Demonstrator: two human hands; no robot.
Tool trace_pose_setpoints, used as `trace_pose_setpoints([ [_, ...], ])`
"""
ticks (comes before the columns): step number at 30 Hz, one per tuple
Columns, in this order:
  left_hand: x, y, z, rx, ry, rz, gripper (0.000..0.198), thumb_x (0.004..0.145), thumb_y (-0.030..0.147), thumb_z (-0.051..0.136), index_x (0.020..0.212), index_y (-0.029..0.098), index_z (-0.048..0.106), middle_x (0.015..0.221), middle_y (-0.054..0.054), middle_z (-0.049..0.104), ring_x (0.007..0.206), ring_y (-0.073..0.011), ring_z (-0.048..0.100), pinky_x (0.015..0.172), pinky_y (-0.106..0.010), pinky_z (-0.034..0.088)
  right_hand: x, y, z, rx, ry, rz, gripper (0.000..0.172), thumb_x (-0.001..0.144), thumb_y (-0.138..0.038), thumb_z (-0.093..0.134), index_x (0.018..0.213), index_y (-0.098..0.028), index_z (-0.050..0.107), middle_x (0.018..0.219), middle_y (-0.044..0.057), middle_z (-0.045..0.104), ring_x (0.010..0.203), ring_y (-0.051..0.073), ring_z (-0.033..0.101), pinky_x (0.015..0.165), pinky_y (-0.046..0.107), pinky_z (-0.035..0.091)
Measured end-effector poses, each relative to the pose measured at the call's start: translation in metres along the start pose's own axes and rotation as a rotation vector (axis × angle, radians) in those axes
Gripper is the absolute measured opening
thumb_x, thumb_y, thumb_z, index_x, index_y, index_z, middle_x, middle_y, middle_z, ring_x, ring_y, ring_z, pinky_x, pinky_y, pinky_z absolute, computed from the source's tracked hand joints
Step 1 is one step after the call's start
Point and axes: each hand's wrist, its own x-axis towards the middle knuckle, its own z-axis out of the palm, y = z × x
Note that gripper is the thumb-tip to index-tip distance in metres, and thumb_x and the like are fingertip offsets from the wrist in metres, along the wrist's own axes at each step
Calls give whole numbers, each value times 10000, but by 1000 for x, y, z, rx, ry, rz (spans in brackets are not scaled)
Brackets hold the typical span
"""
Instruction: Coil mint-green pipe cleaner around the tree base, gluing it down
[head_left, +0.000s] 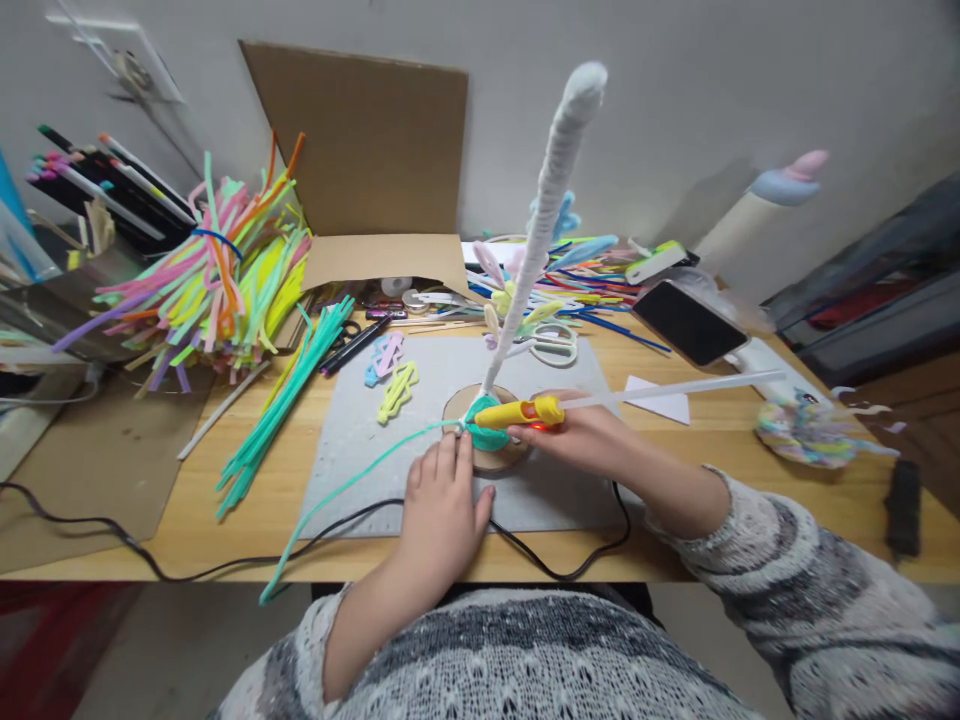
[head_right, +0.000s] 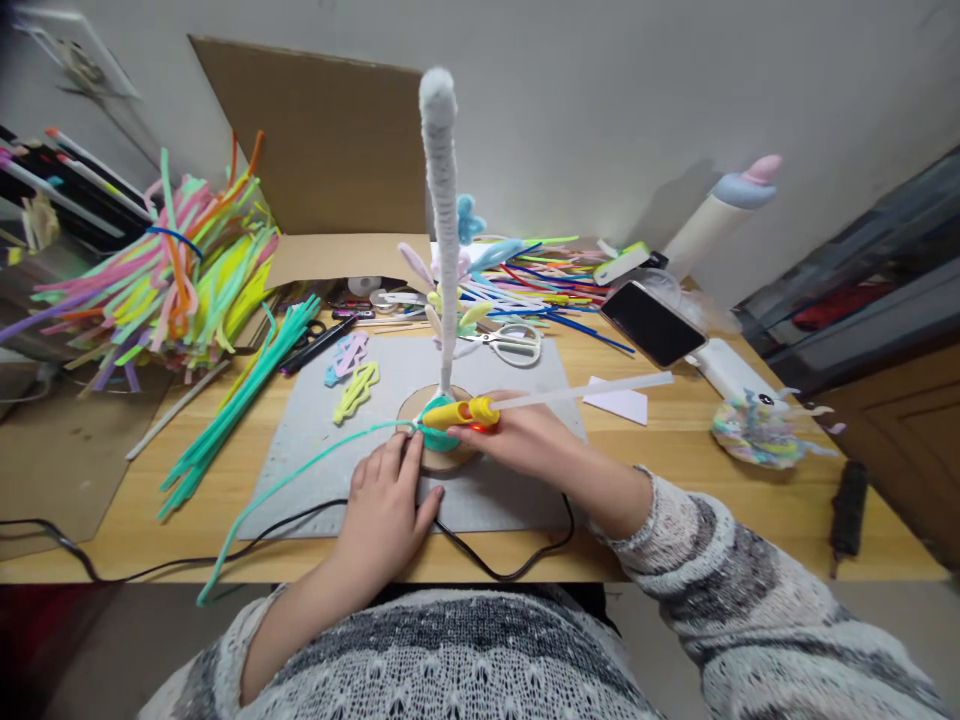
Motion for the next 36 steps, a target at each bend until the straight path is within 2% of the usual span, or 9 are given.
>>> trace_pose_setpoints([
  [9,-1,-1,-2,-81,-22,-24,565,867,310,564,1359,49,467,1348,-185,535,1199,-309,501,993,-463,418,1,1,4,-31,10,-33,215,880,-407,604,960,-258,737,815,11,716,729,166,621,689,291,464],
  [18,-2,0,0,-69,-44,-32,599,854,325,558,1393,90,440,1371,-174,517,1203,-311,492,986,-471,414,0,8,8,-104,18,-91,266,900,-444,572,1044,-282,725,856,23,720,793,179,635,728,306,477],
  [29,-3,-1,2,-54,-8,-23,588,844,318,561,1378,94,461,1358,-165,540,1193,-306,499,990,-460,396,1,5,7,-125,-27,-82,292,915,-443,544,1107,-287,699,872,28,715,772,180,627,679,304,457],
  [36,-3,0,1,-66,-5,-28,598,838,311,577,1383,96,454,1360,-155,539,1199,-299,497,992,-451,395,-1,4,8,-153,-16,-29,323,906,-481,533,1062,-269,720,845,39,713,770,195,635,689,309,467],
])
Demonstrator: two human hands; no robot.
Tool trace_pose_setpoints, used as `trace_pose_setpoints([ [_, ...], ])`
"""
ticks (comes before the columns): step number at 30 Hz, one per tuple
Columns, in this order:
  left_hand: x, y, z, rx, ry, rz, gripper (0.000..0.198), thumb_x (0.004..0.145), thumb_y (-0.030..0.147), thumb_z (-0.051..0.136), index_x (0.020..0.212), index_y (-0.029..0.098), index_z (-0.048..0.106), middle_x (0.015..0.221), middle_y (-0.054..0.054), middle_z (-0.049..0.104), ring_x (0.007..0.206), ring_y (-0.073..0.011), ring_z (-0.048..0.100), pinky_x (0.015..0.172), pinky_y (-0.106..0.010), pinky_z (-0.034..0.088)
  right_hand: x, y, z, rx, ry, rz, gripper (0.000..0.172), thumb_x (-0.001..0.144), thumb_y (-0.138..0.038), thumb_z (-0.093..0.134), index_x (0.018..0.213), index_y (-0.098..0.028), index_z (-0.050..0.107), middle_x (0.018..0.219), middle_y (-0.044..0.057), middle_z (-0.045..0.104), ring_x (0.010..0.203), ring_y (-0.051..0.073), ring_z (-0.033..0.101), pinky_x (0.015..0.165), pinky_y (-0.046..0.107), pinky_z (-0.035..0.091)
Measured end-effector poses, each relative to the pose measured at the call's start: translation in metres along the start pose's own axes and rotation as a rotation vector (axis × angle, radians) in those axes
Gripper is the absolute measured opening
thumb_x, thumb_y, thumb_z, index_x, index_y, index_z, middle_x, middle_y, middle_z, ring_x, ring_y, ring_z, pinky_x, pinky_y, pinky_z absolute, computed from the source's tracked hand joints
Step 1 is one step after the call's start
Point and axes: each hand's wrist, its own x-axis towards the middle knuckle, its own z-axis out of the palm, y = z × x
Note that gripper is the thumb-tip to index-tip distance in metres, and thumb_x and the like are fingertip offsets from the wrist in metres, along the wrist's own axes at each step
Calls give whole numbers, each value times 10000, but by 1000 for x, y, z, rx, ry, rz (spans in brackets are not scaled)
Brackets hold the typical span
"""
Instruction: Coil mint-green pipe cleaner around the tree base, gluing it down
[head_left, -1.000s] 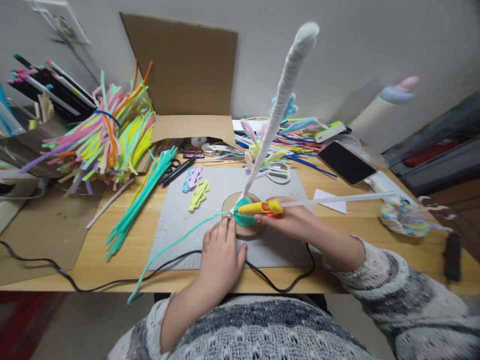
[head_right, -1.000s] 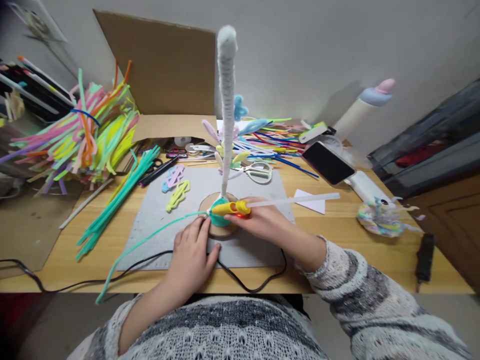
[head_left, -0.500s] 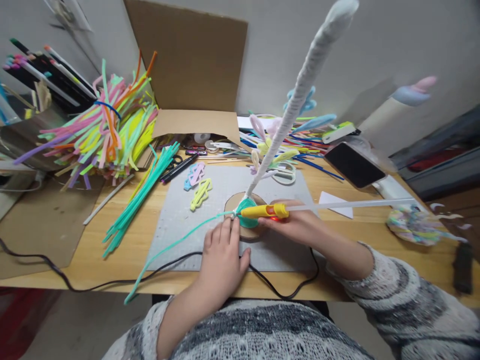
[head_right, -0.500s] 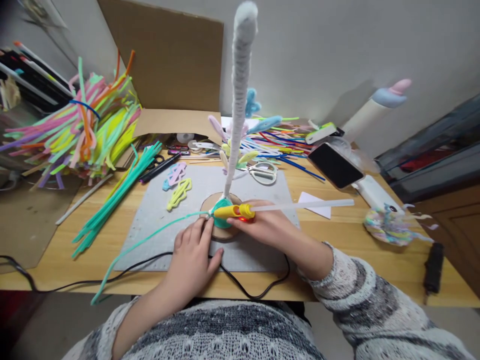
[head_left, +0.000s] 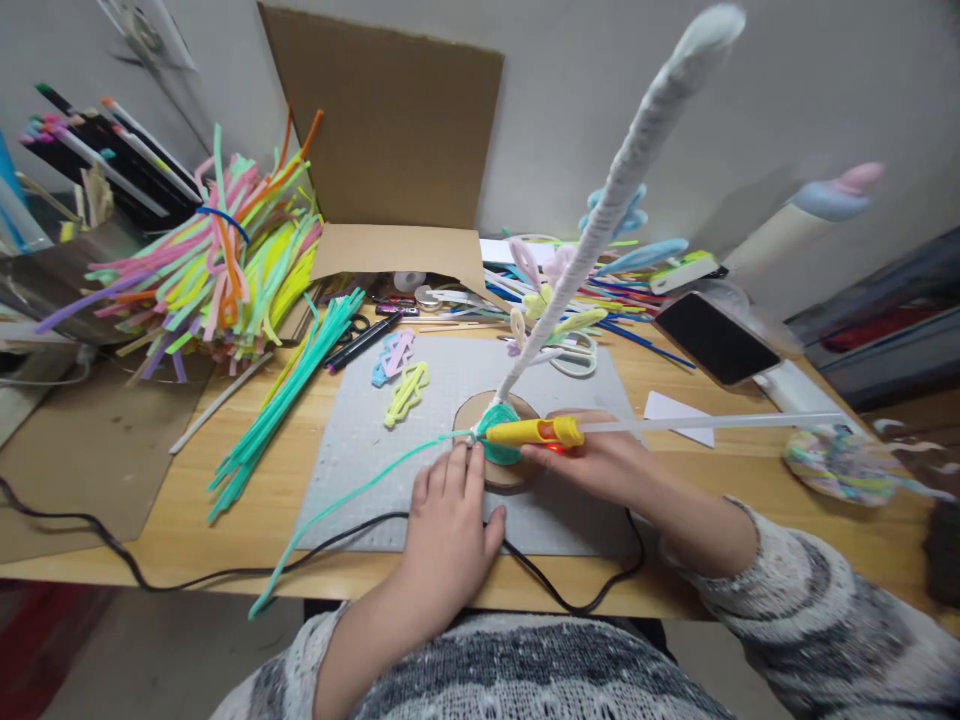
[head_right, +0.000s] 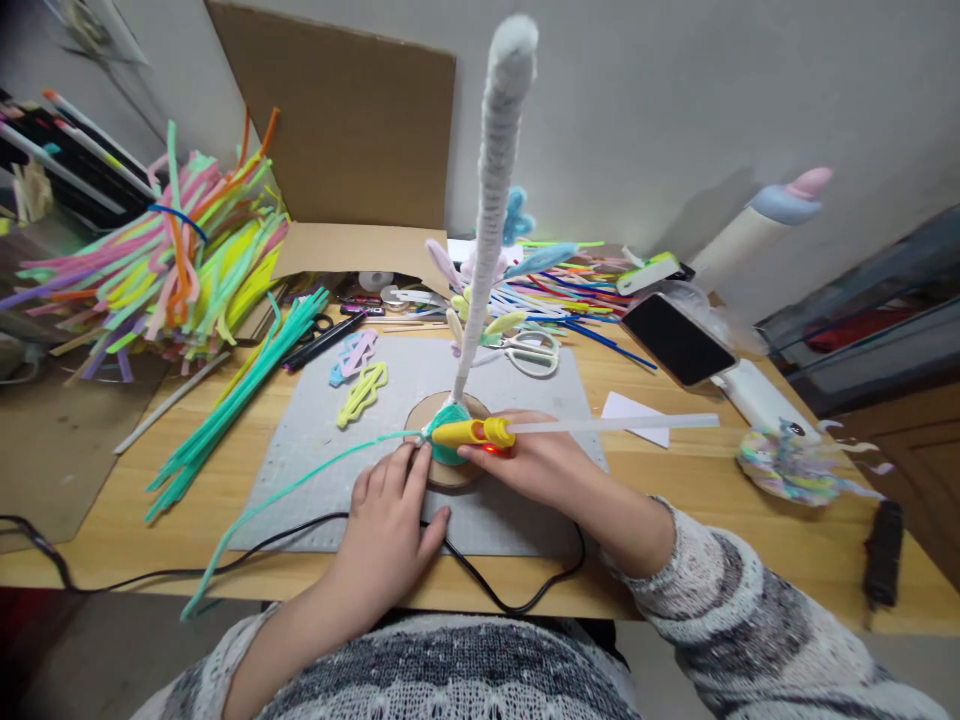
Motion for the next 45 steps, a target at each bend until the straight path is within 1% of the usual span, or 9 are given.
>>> trace_pose_setpoints([
  [6,-1,-1,1,5,19,7,598,834,309,582,1378,91,461,1363,-159,538,1195,-301,499,989,-451,395,0,1,1,-27,3,29,336,903,-498,530,1050,-266,723,809,39,702,730,190,623,655,304,456],
  [14,0,0,1,-5,11,2,592,839,304,571,1380,95,453,1364,-157,536,1203,-298,493,993,-455,393,0,-3,-5,-86,86,-85,309,913,-471,522,905,-229,715,785,51,688,702,179,602,640,294,437],
  [18,0,0,1,-5,10,-4,577,842,306,561,1374,104,461,1356,-154,547,1194,-296,499,989,-457,392,3,-6,-13,-70,52,-105,308,910,-456,529,789,-215,677,787,50,670,668,152,581,608,270,413],
  [24,0,0,1,4,56,10,568,830,298,574,1353,91,492,1325,-149,575,1155,-295,518,974,-451,399,5,-9,-18,-64,-4,-119,297,902,-453,539,777,-216,668,765,40,652,657,145,560,606,274,391],
  [29,-1,-1,0,-17,70,30,551,832,295,576,1335,79,513,1312,-154,587,1162,-290,517,974,-441,400,0,-5,-18,-25,15,-88,310,898,-464,546,736,-228,665,746,33,636,662,152,562,612,287,404],
  [34,-4,0,0,-84,45,63,536,843,332,564,1322,93,526,1284,-153,601,1167,-289,523,991,-430,394,-4,-4,-22,14,33,-55,260,870,-436,592,732,-229,669,690,19,617,627,149,566,574,279,404],
  [37,-5,-1,0,-107,36,92,538,847,349,565,1320,96,527,1281,-153,599,1157,-290,529,986,-425,398,-5,-7,-27,49,5,-63,290,876,-441,580,695,-225,645,669,15,605,612,140,554,565,268,405],
  [41,-5,-1,-1,-116,19,83,530,859,357,553,1328,112,521,1283,-142,600,1149,-291,531,963,-424,408,-4,-12,-32,-8,-81,-63,300,894,-461,539,759,-228,672,708,30,637,648,149,570,576,265,411],
  [45,-5,-1,-1,-123,25,78,516,868,339,542,1332,115,518,1278,-134,607,1143,-287,536,953,-419,406,-3,-16,-32,-119,-93,-76,300,889,-459,534,747,-221,649,715,32,653,645,150,581,577,264,406],
])
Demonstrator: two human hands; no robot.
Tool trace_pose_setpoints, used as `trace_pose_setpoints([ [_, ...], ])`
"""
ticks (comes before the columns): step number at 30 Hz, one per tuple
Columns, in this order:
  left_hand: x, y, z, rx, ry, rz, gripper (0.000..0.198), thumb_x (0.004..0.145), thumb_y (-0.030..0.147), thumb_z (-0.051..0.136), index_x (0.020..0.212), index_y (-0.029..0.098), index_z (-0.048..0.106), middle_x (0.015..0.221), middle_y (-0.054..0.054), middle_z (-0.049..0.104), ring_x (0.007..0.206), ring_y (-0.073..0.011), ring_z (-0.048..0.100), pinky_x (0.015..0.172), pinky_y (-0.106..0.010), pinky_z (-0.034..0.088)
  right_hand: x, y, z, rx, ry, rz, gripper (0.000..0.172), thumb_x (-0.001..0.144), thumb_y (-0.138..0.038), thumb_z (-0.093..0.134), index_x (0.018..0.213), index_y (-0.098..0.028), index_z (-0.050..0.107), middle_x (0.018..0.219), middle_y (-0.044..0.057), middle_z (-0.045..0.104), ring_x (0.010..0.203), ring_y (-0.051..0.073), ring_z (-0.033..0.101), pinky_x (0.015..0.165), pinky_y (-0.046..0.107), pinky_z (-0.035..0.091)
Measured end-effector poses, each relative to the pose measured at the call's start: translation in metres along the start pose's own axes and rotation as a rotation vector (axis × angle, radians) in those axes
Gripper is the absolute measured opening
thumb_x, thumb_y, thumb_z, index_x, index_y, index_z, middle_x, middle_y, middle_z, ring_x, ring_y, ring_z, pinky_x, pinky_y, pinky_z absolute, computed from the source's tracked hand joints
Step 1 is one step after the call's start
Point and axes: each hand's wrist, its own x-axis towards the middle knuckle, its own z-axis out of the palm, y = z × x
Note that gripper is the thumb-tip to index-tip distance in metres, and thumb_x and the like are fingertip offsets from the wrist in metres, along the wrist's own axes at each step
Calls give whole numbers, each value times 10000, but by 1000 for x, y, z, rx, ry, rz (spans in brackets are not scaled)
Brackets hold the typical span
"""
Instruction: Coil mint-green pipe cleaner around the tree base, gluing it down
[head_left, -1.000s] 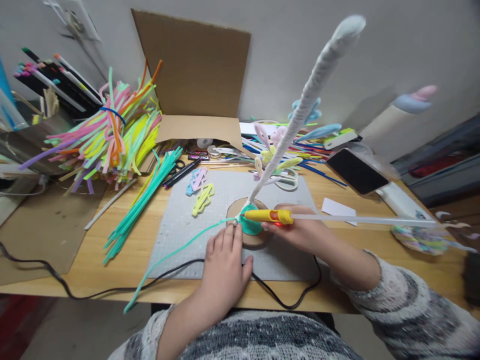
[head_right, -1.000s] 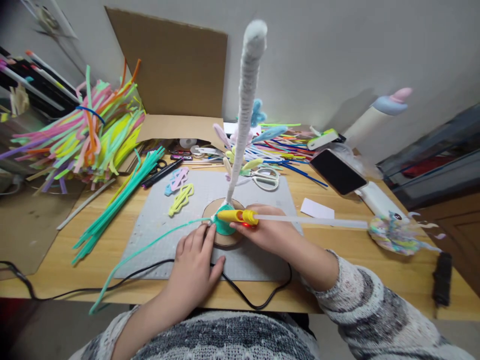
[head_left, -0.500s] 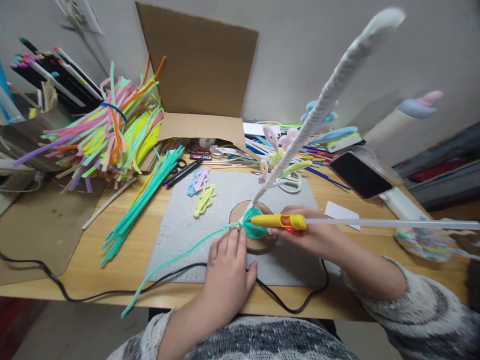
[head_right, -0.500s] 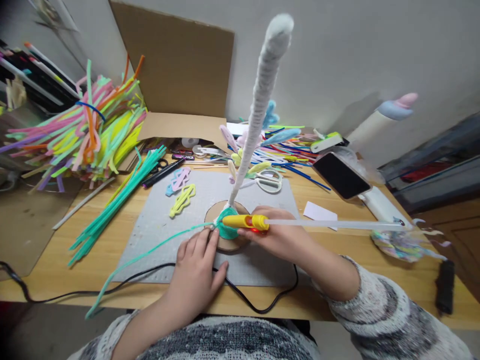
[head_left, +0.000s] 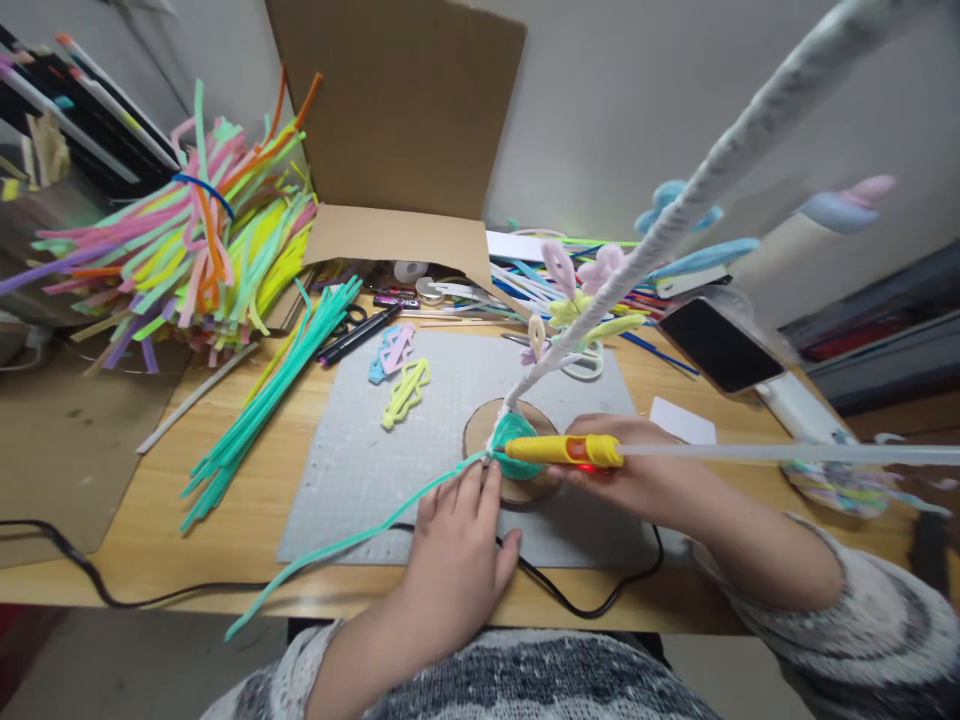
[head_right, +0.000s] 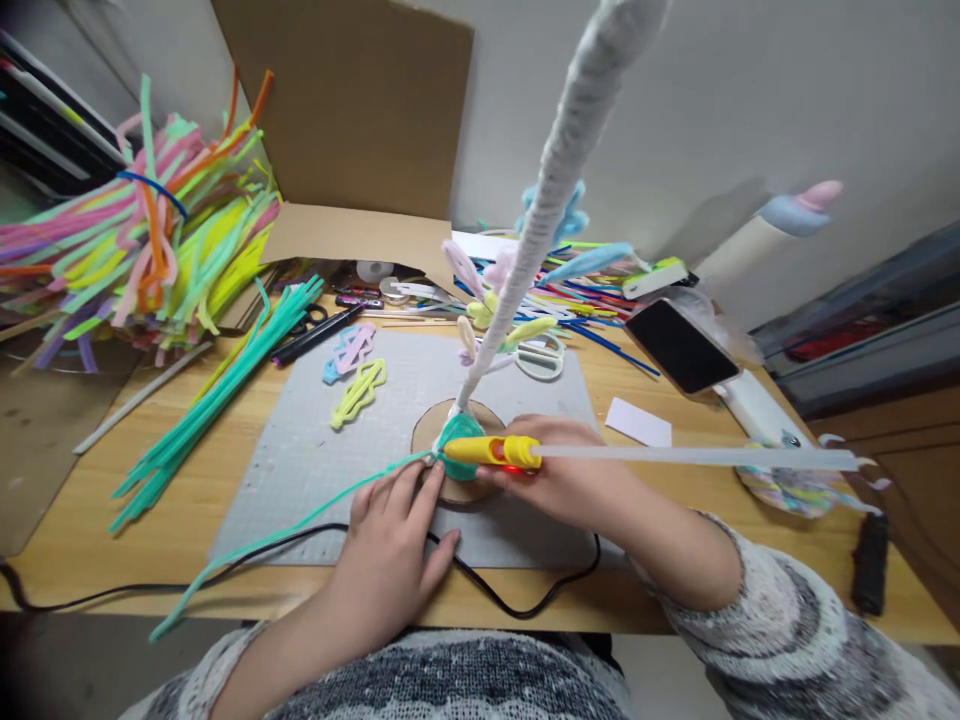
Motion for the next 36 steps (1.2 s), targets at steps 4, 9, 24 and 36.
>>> trace_pose_setpoints([
  [4,0,0,0,-1,1,2,502,869,323,539,1323,109,526,1275,-137,609,1138,-286,539,952,-417,398,1,-2,3,-102,6,-21,283,883,-436,543,718,-222,626,694,24,647,607,142,565,540,262,378],
  [9,0,0,1,-4,9,5,506,862,316,553,1321,104,527,1265,-137,614,1135,-283,538,949,-415,386,2,-2,7,-214,35,-9,257,844,-425,608,684,-225,614,626,13,623,552,140,539,496,268,332],
  [24,0,1,0,-3,20,4,515,862,317,560,1324,94,527,1254,-128,625,1123,-271,536,938,-402,362,19,-27,-15,-327,-247,240,280,880,-459,532,785,-224,649,792,37,688,699,186,631,570,286,374],
  [36,-2,1,1,-4,5,-12,531,860,328,560,1341,106,514,1278,-123,614,1116,-272,542,910,-401,382,24,-19,-20,-279,-214,160,212,879,-408,534,851,-242,663,863,49,692,752,210,636,622,325,424],
])
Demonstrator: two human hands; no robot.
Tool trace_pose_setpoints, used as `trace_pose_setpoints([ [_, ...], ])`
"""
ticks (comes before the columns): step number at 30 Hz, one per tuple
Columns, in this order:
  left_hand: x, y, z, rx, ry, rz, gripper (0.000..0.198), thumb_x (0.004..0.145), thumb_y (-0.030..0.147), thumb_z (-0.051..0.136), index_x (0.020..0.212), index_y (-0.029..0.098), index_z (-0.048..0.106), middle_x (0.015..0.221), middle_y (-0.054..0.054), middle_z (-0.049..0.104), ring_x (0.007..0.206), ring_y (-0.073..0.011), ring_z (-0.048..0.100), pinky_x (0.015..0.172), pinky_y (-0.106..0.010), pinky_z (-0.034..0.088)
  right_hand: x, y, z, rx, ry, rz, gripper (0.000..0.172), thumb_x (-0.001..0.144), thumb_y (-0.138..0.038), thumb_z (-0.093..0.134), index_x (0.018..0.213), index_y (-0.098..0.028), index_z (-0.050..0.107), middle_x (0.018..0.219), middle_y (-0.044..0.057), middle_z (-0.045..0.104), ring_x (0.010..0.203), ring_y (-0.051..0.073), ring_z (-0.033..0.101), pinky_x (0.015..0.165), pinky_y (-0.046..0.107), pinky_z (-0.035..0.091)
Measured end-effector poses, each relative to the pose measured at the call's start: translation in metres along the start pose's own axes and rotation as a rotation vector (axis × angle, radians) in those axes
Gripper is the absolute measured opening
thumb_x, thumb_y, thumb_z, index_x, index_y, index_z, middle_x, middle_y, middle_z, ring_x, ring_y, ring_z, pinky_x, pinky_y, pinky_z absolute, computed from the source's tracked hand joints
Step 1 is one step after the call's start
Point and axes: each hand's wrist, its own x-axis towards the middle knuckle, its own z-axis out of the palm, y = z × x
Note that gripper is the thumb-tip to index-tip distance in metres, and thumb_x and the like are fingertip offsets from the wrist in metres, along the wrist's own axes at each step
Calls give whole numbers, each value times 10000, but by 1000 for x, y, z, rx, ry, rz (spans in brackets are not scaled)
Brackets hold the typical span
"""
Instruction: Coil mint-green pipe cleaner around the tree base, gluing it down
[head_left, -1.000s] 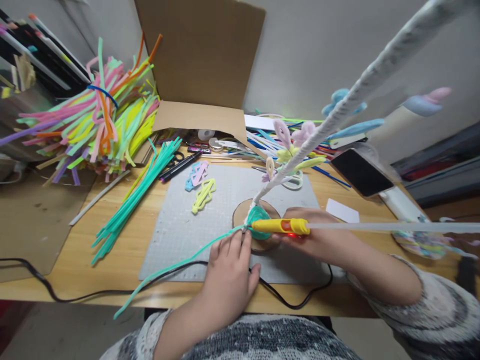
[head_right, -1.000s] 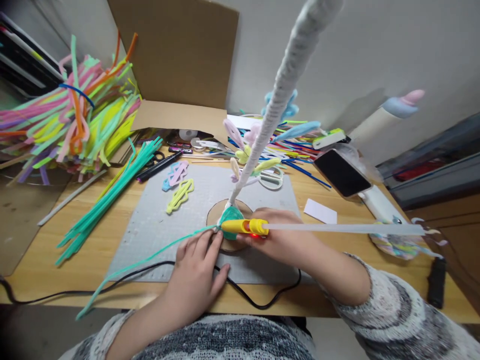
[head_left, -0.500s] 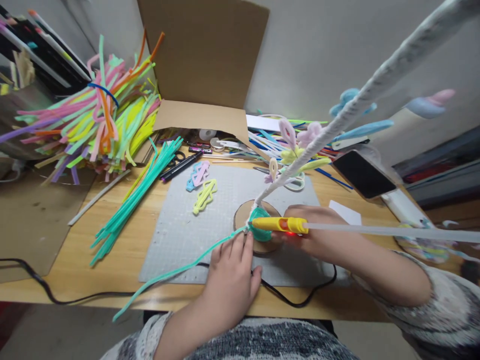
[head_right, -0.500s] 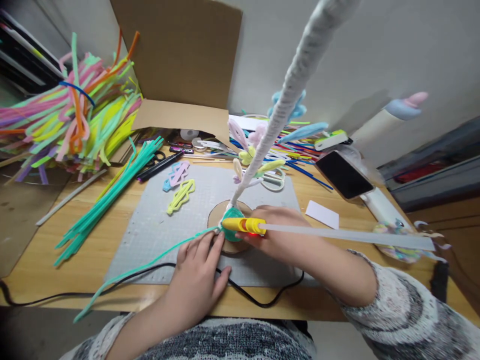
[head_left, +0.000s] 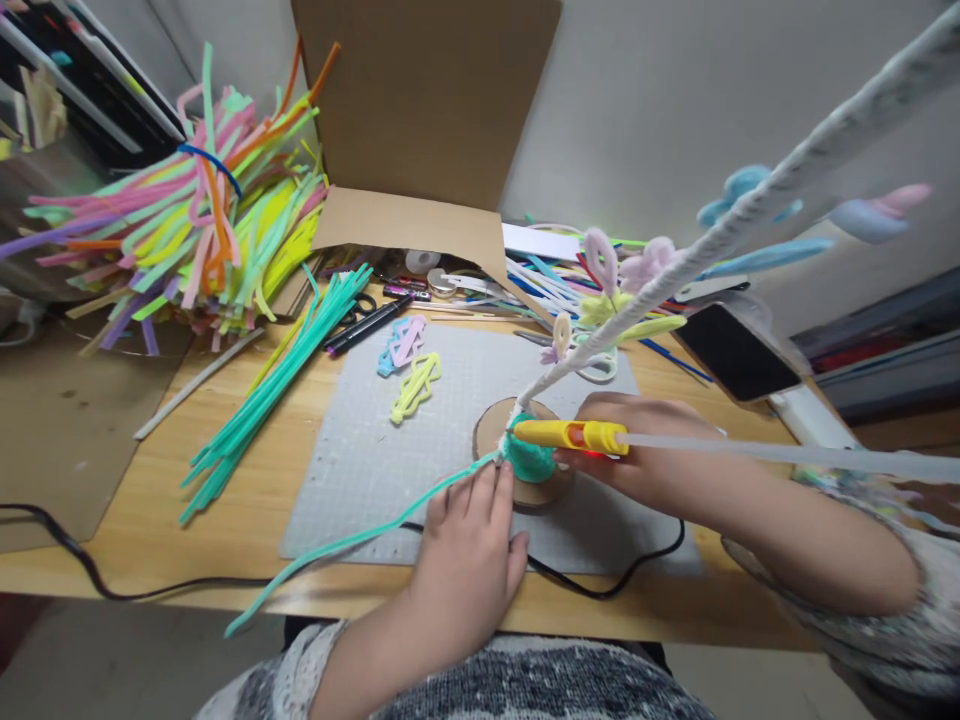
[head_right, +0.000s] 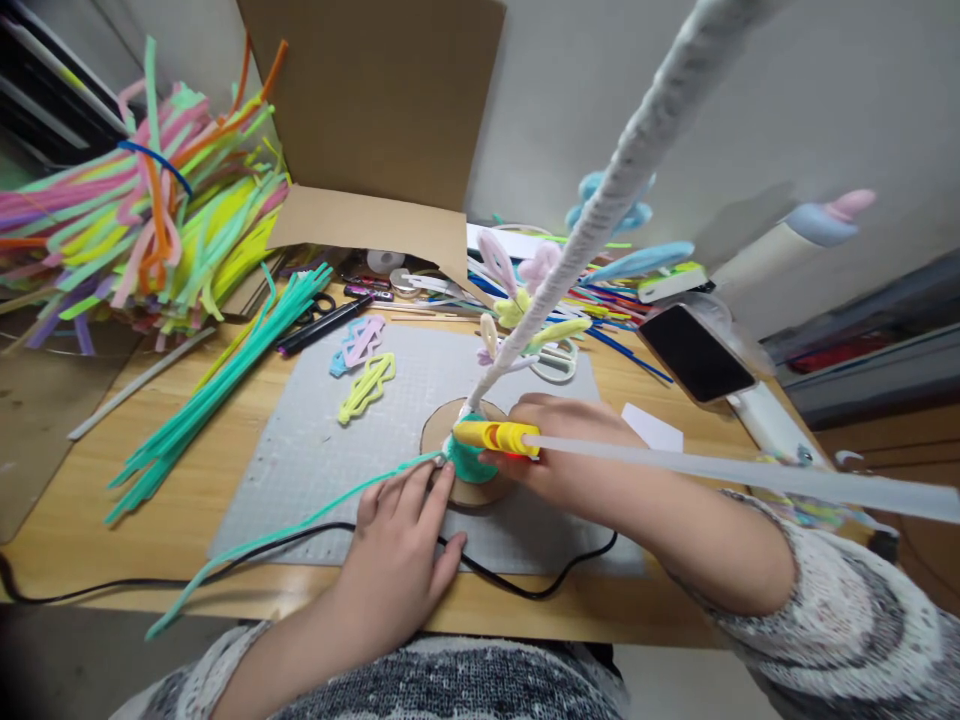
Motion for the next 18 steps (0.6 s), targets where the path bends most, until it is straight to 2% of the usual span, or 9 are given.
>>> trace_pose_setpoints([
  [3,0,0,0,-3,-8,-3,534,857,324,568,1342,107,513,1283,-120,611,1117,-269,541,903,-401,388,0,-1,-3,76,23,-24,194,882,-380,543,821,-231,652,827,50,686,726,191,622,628,309,424],
  [6,0,0,0,-9,-10,-6,542,853,329,579,1342,107,511,1286,-118,608,1119,-267,542,901,-399,390,1,-4,-3,92,-10,-37,176,880,-353,557,818,-219,653,821,52,683,710,181,611,628,297,411],
  [12,-1,-1,1,-13,0,-9,540,848,339,584,1334,113,523,1281,-112,616,1106,-264,549,901,-396,394,4,-3,3,23,-15,14,277,888,-439,523,833,-211,670,801,53,673,701,187,599,625,296,384],
  [18,0,0,0,-26,-35,-14,550,859,336,562,1356,108,499,1306,-117,598,1115,-271,543,890,-401,412,5,2,6,6,46,-41,305,888,-468,519,834,-213,679,758,50,666,670,182,583,619,295,382],
])
